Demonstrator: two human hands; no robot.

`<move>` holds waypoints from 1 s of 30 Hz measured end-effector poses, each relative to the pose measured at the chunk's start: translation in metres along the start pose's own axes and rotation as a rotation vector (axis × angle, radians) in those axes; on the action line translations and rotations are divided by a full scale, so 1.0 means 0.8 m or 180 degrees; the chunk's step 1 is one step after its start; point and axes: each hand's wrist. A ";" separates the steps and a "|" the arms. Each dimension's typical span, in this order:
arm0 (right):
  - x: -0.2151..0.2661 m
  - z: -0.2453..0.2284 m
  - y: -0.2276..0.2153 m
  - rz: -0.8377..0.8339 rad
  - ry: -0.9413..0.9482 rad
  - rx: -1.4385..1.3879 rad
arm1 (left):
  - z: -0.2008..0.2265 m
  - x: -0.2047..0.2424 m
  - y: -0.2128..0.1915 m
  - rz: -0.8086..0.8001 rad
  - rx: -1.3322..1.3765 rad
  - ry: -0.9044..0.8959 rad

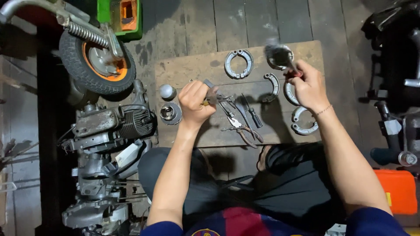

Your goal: Cleaning and inspecting motorcycle brake shoes using a wire brush and other hand tools.

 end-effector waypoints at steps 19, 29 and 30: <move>-0.001 -0.018 0.015 0.1019 -0.0884 0.0735 | 0.005 0.006 0.013 -0.0323 0.0018 -0.0189; -0.006 0.005 0.036 0.1238 -0.0923 0.1047 | 0.002 0.011 0.009 -0.0340 -0.0108 -0.0151; -0.001 0.000 0.033 0.1267 -0.0922 0.1052 | 0.003 0.012 0.012 -0.0339 -0.0095 -0.0125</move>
Point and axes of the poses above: each hand's wrist, its own x-axis away from the middle knuckle, its own y-axis out of the palm, z = x × y, and after that the axes turned 3 degrees about y, right-handed
